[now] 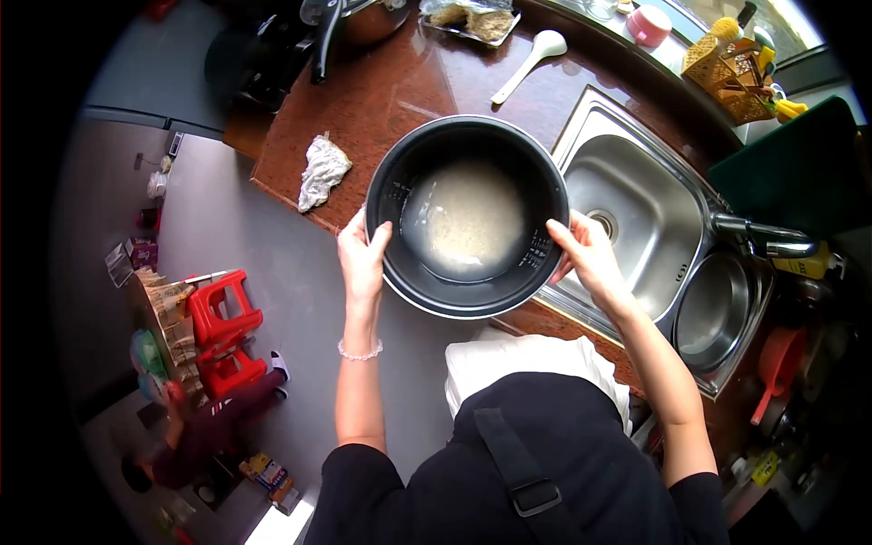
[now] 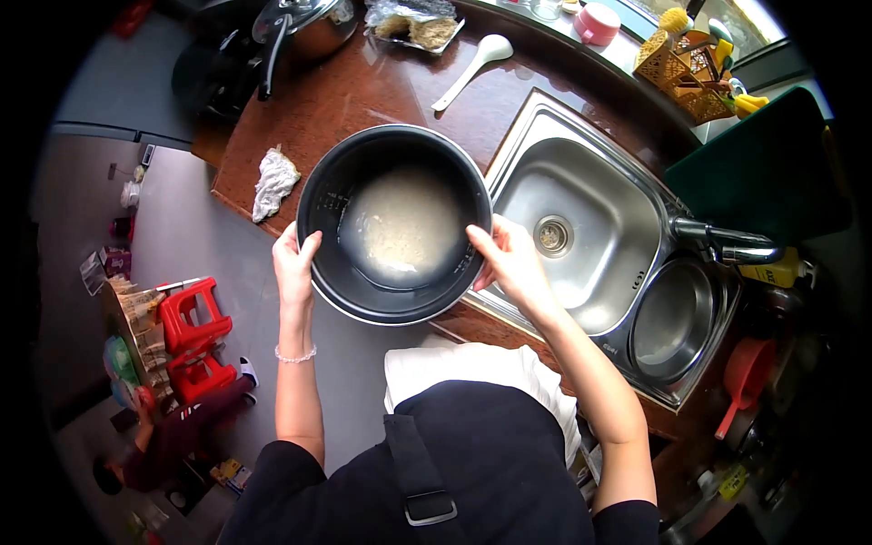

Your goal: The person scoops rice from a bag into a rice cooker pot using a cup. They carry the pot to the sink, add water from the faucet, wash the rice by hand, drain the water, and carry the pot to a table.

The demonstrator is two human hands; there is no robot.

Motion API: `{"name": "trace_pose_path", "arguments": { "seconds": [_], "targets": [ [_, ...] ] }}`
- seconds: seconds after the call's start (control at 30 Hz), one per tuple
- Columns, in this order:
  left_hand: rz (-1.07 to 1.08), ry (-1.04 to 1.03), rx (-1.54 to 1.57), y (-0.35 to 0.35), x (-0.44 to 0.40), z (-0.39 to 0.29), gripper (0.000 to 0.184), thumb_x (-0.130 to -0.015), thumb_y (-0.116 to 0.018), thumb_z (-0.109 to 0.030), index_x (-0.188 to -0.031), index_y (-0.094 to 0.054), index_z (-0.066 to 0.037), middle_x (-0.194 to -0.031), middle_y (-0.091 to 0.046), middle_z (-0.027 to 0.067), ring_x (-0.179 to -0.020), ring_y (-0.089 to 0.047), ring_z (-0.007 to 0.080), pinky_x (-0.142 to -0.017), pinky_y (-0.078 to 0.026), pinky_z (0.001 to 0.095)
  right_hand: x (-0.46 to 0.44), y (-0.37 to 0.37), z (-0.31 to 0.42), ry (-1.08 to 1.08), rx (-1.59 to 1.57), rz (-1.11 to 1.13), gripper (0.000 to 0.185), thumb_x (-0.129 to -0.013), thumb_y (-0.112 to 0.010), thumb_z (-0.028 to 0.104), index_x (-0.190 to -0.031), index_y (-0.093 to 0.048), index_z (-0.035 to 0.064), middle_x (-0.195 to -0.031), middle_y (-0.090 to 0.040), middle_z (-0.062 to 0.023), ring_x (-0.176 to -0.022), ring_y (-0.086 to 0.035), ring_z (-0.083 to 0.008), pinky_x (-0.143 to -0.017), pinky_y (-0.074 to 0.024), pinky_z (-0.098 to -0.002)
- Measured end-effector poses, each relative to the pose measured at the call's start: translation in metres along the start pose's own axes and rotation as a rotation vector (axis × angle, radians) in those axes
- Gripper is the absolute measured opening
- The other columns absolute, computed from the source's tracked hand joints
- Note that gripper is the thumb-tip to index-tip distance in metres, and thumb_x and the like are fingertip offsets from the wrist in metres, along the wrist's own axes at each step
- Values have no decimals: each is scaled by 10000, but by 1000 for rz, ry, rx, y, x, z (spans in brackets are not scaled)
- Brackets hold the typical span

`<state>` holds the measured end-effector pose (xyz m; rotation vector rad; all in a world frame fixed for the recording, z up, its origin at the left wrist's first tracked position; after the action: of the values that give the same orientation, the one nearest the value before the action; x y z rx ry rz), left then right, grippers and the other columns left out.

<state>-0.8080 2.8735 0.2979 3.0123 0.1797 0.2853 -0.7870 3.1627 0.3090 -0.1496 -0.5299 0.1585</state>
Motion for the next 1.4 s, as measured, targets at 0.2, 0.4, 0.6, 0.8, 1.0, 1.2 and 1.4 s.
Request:
{"name": "trace_pose_path", "arguments": {
  "seconds": [0.2,0.4,0.6,0.8,1.0,1.2,1.4],
  "targets": [
    [23,29,66,-17,-9,-2,299,-783,-518,34,-1079,-546,67,-949,-611,57,-821,-554,98,-776,-429,227,-5,10,3,10,-17,-52,270,-884,-512,269,-868,-521,-1,-620,-572,-52,-408,-542,-94,-377,-457,-194],
    [42,65,109,-14,-44,20,137,-793,-549,-15,-921,-578,27,-828,-602,13,-693,-520,43,-659,-415,175,-26,16,8,-10,42,-77,255,-881,-514,244,-832,-513,-6,-570,-555,-56,-403,-548,-102,-364,-439,-195],
    [18,-23,79,-19,-82,26,141,-797,-548,-21,-925,-579,31,-831,-603,16,-702,-522,47,-667,-418,182,-61,18,16,17,73,-86,250,-883,-510,244,-814,-512,4,-568,-555,-42,-409,-552,-103,-367,-434,-200],
    [-6,-23,47,-27,-94,18,161,-790,-555,-33,-934,-579,36,-825,-605,18,-694,-524,52,-665,-425,189,-81,25,21,29,76,-83,252,-885,-507,253,-805,-509,15,-562,-549,-36,-403,-548,-100,-367,-433,-201],
    [-47,16,-16,-27,-88,17,143,-782,-569,-32,-908,-593,31,-797,-602,7,-676,-517,49,-642,-420,187,-87,31,27,38,103,-52,264,-886,-505,268,-816,-523,14,-568,-552,-30,-406,-545,-98,-366,-435,-201],
    [-75,-54,-98,-27,-89,18,130,-806,-598,-114,-812,-597,16,-698,-569,-28,-607,-477,35,-570,-394,191,-78,41,29,23,333,-106,333,-880,-501,357,-863,-558,30,-652,-586,-60,-502,-567,-98,-474,-462,-229],
    [-170,52,-367,-3,-65,2,492,-865,-452,-487,-807,-591,-19,-543,-523,13,-430,-454,67,-433,-374,216,6,93,45,91,210,134,287,-900,-456,328,-1023,-547,86,-903,-593,-56,-805,-577,-110,-705,-465,-247]
  ]
}}
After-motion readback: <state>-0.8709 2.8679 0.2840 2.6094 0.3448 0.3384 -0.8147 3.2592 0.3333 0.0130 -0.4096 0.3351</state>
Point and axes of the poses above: each hand's wrist, its own x-axis away from the middle knuckle, its own y-axis out of the back of the hand, z = x × y, the point moved 2 cm from there along -x, towards the middle knuckle
